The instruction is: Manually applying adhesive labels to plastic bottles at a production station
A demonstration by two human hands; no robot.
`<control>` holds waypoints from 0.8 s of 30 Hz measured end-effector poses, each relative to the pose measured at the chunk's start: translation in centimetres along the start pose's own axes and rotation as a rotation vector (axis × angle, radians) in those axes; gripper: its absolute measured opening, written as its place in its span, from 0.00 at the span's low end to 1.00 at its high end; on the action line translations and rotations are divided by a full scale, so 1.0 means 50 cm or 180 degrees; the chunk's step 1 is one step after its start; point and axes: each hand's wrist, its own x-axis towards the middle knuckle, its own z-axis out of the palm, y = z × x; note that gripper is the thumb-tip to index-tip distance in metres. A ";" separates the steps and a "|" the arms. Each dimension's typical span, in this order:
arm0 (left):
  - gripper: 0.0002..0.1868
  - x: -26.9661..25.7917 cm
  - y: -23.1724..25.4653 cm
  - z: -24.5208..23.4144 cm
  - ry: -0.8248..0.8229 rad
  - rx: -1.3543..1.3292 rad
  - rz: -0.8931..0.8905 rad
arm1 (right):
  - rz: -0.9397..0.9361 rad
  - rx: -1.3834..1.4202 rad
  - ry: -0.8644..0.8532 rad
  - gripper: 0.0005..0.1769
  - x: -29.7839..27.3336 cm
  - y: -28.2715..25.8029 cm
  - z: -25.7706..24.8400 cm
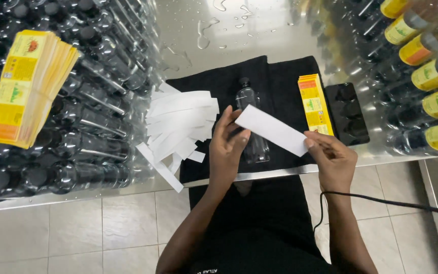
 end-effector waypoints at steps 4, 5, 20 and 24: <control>0.28 0.010 0.014 -0.007 0.0306 -0.0297 -0.0308 | 0.0200 0.0004 -0.0192 0.13 -0.019 -0.023 0.005; 0.23 0.007 0.018 -0.008 0.0405 -0.0333 -0.0399 | 0.0123 -0.0124 -0.0191 0.12 -0.026 -0.028 0.005; 0.09 -0.040 0.002 0.049 0.0057 -0.0834 -0.0029 | -0.1855 -0.1249 -0.0746 0.20 -0.012 -0.097 0.096; 0.08 -0.045 0.017 0.055 -0.0030 -0.0860 -0.0128 | -0.0925 -0.0746 -0.0837 0.15 -0.030 -0.118 0.087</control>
